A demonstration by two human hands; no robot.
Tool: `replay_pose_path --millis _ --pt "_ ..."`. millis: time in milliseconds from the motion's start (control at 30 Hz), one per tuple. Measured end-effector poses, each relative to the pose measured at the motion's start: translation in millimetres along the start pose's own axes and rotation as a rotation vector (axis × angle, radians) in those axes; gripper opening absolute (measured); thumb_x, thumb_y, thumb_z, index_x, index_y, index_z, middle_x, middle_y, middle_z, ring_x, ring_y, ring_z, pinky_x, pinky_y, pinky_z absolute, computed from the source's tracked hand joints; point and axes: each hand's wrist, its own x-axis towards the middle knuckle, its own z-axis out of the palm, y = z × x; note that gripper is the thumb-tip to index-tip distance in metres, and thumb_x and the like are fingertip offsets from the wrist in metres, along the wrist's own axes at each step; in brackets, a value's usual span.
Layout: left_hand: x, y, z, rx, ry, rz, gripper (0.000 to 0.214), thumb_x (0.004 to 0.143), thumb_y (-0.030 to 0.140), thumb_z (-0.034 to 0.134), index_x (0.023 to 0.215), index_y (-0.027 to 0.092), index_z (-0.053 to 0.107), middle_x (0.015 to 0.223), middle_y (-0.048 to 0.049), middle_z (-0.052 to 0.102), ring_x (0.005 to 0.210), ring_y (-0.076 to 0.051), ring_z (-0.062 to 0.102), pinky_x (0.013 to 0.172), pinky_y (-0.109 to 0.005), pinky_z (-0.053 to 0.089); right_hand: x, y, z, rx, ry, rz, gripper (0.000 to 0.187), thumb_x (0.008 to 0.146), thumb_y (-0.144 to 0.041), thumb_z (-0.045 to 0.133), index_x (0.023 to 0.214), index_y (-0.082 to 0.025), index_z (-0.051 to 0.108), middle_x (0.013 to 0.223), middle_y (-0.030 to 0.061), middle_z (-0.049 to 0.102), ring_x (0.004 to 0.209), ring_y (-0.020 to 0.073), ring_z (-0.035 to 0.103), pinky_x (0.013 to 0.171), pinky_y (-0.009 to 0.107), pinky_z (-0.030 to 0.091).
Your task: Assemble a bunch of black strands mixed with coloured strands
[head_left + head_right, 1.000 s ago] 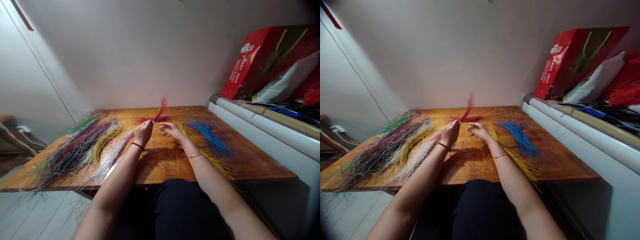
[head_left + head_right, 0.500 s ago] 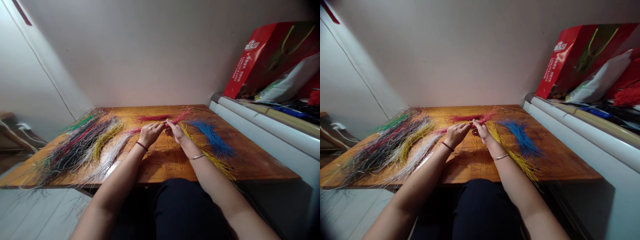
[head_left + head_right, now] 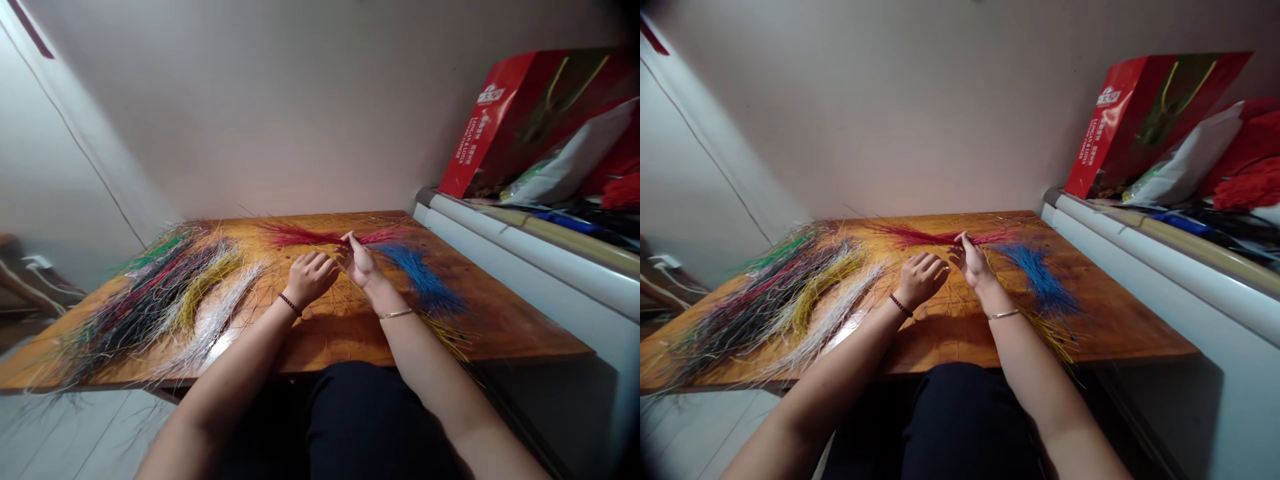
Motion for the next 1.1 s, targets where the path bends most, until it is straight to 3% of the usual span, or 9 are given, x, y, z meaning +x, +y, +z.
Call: replay_pose_path --millis 67,133,267,367,500,633,733,867,1100 --pt "-0.7 -1.3 7.9 -0.171 -0.110 -0.059 0.033 0.088 0.045 0.041 0.091 0.022 0.065 0.080 -0.0065 0.066 0.075 -0.018 0.059 0.068 -0.030 0.040 -0.1 -1.1 -1.7 0.009 -0.007 -0.003 0.034 0.069 -0.052 0.067 0.076 -0.024 0.051 0.063 -0.0068 0.056 0.059 0.0082 0.059 0.049 0.017 0.045" --pt "0.1 -4.2 17.4 -0.408 -0.140 -0.189 0.034 0.085 0.048 0.046 0.100 0.022 0.063 0.080 -0.0040 0.066 0.066 -0.015 0.058 0.062 -0.027 0.041 -1.1 -1.5 -1.8 -0.019 -0.036 -0.009 0.035 0.068 -0.054 0.067 0.076 -0.024 0.051 0.062 -0.0068 0.055 0.059 0.0080 0.058 0.050 0.016 0.045" --pt "5.7 -9.1 28.5 -0.887 0.008 -0.461 0.042 0.080 0.051 0.052 0.104 0.018 0.063 0.089 -0.0076 0.067 0.065 -0.014 0.059 0.056 -0.025 0.042 -4.0 0.8 2.0 -0.183 -0.103 -0.060 0.036 0.068 -0.056 0.065 0.074 -0.022 0.055 0.060 -0.0058 0.054 0.055 0.0070 0.056 0.049 0.016 0.044" --pt "9.9 -9.1 25.5 -1.080 0.117 -0.680 0.045 0.078 0.055 0.053 0.089 0.014 0.068 0.085 -0.0113 0.068 0.068 -0.017 0.062 0.053 -0.025 0.041 -5.8 4.7 5.8 -0.362 -0.159 -0.145 0.036 0.072 -0.057 0.061 0.072 -0.021 0.058 0.065 -0.0037 0.059 0.053 0.0065 0.054 0.047 0.017 0.042" --pt "11.2 -8.1 19.9 -1.328 0.227 -0.866 0.042 0.071 0.051 0.064 0.090 0.015 0.070 0.091 -0.0121 0.068 0.080 -0.020 0.064 0.060 -0.025 0.042 -7.4 11.2 8.8 -0.456 -0.209 -0.144 0.035 0.077 -0.055 0.055 0.087 -0.022 0.065 0.084 0.0005 0.066 0.057 0.0071 0.056 0.050 0.019 0.044" --pt "10.5 -10.6 19.4 -1.442 0.225 -0.889 0.038 0.065 0.045 0.071 0.085 0.013 0.070 0.087 -0.0115 0.068 0.085 -0.020 0.062 0.065 -0.025 0.043 -6.9 16.9 9.6 -0.357 -0.084 -0.030 0.031 0.076 -0.045 0.061 0.100 -0.026 0.065 0.094 0.0002 0.067 0.068 0.0089 0.061 0.058 0.020 0.049" --pt "11.2 -12.1 18.0 -1.466 0.226 -0.883 0.034 0.063 0.041 0.074 0.083 0.014 0.070 0.079 -0.0096 0.068 0.084 -0.019 0.062 0.067 -0.026 0.043 -5.3 19.8 9.4 -0.254 -0.002 0.046 0.026 0.071 -0.036 0.068 0.095 -0.025 0.067 0.096 -0.0014 0.068 0.072 0.0084 0.063 0.066 0.021 0.051" --pt "12.5 -11.9 14.6 -1.488 0.246 -0.910 0.035 0.059 0.037 0.077 0.085 0.015 0.070 0.077 -0.0084 0.068 0.084 -0.020 0.062 0.072 -0.029 0.043 -3.1 21.5 8.3 -0.176 0.038 0.104 0.021 0.064 -0.031 0.075 0.083 -0.022 0.069 0.087 -0.0018 0.070 0.070 0.0076 0.063 0.069 0.020 0.050" --pt "11.9 -11.4 15.4 -1.442 0.217 -0.921 0.037 0.059 0.042 0.076 0.083 0.014 0.071 0.090 -0.0122 0.069 0.090 -0.023 0.062 0.077 -0.032 0.044 -1.3 22.5 6.1 -0.172 0.050 0.082 0.027 0.062 -0.035 0.076 0.084 -0.022 0.068 0.085 -0.0005 0.071 0.074 0.0106 0.065 0.070 0.022 0.050"
